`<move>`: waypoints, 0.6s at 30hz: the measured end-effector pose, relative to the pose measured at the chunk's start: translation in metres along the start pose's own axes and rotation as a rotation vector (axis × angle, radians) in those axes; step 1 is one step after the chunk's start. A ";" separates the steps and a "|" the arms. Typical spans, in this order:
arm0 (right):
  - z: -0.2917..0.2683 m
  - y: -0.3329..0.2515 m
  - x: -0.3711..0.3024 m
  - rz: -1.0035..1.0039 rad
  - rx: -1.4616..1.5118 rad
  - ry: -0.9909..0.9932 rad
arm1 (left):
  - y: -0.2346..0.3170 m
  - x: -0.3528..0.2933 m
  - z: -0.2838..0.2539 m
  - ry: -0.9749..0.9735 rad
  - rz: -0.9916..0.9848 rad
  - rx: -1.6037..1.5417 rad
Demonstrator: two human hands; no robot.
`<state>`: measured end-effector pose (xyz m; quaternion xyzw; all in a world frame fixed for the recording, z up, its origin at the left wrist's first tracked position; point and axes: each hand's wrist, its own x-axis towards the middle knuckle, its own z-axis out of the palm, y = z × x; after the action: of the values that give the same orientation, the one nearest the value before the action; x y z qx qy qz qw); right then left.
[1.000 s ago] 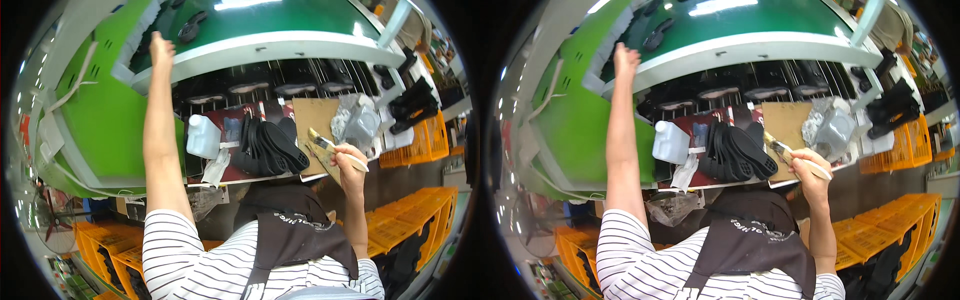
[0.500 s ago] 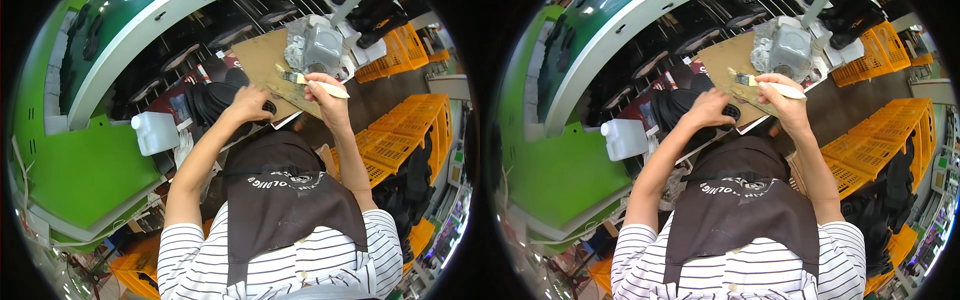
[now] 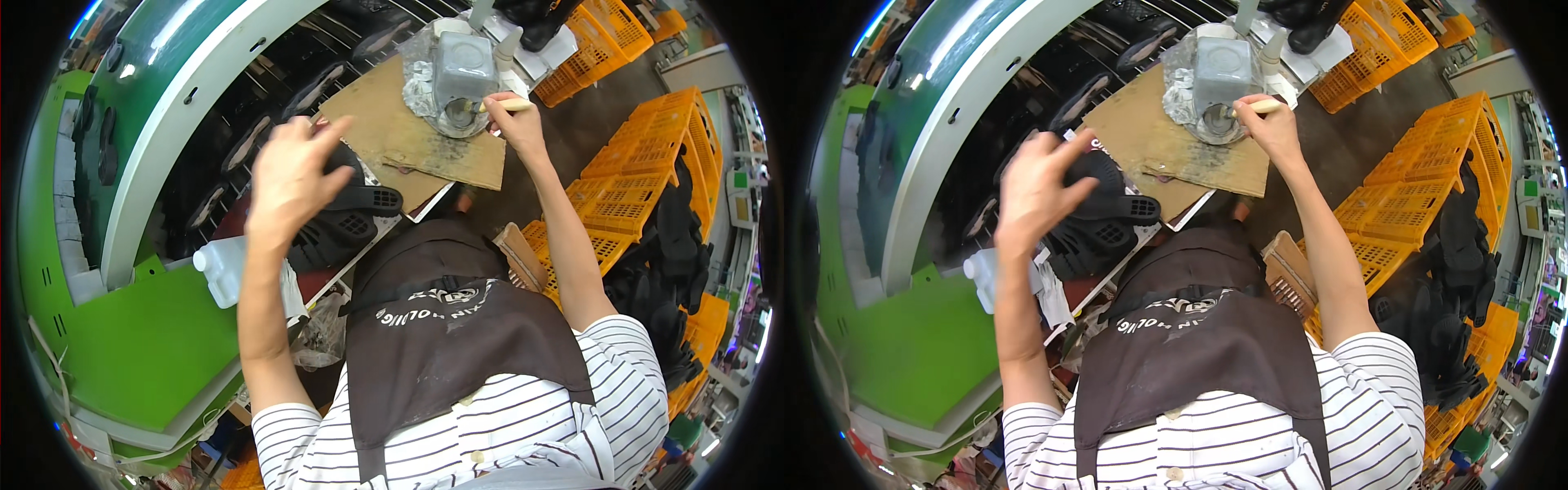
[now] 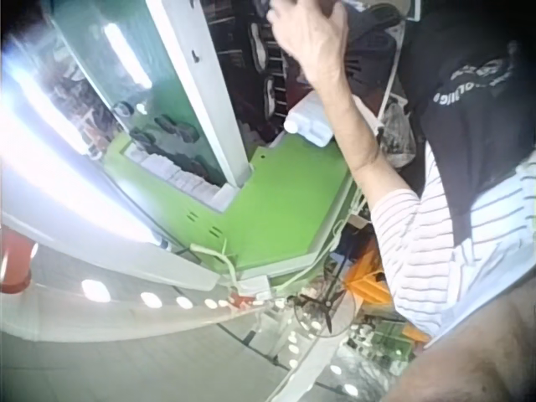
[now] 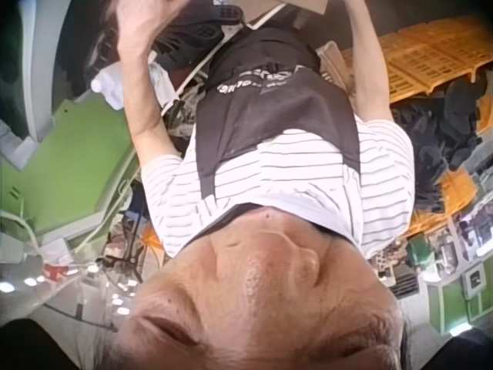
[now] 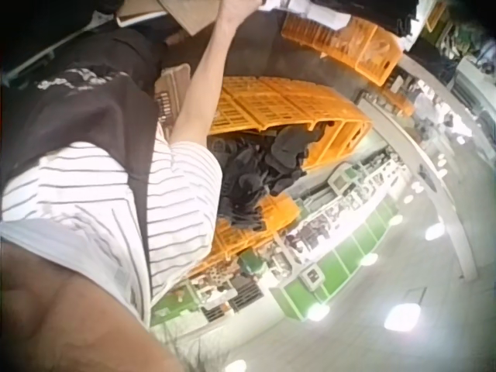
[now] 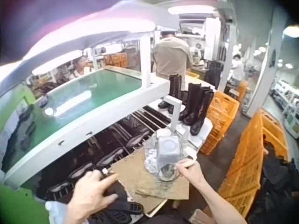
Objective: The recorder applies a liquid adhesive using a brush to the bottom of shoe soles and then places them onto a moving conveyor belt.
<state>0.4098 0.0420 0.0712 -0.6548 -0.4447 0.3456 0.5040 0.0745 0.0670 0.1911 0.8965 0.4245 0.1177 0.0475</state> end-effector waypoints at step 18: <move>0.011 0.068 0.017 0.317 0.345 0.230 | -0.057 -0.126 0.034 0.673 -0.317 -2.336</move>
<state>0.4219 0.0556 0.0022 -0.6556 -0.2106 0.4144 0.5950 -0.0368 0.0060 0.1259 0.1784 0.1594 0.6463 0.7246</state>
